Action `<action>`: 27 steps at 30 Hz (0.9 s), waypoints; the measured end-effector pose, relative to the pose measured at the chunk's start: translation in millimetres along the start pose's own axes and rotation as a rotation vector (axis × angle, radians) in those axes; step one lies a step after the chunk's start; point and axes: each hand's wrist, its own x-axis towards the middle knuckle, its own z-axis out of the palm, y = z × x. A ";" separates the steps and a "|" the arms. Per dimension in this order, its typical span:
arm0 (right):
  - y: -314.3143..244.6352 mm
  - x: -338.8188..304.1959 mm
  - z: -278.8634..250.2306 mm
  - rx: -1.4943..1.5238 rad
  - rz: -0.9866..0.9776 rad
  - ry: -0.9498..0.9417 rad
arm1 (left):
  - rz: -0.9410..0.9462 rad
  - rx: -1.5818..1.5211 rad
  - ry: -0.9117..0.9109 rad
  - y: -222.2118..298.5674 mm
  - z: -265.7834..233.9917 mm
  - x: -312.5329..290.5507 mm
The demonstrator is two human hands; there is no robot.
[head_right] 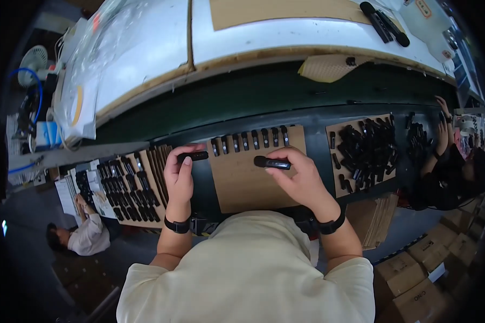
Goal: The person picks up a microphone from a cardboard sheet, turns it over by hand, and presses its buttons before placing it back and repeating the process.
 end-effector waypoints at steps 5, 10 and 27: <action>-48.8 -28.6 13.0 -0.006 -0.330 -0.020 | 0.052 -0.129 -0.059 42.0 16.3 -33.3; -67.5 -48.3 22.2 -0.047 -0.570 -0.016 | 0.069 0.060 -0.262 81.2 25.2 -61.0; -88.9 -78.6 23.2 -0.101 -0.562 0.005 | 0.292 0.298 -0.431 104.2 42.6 -81.1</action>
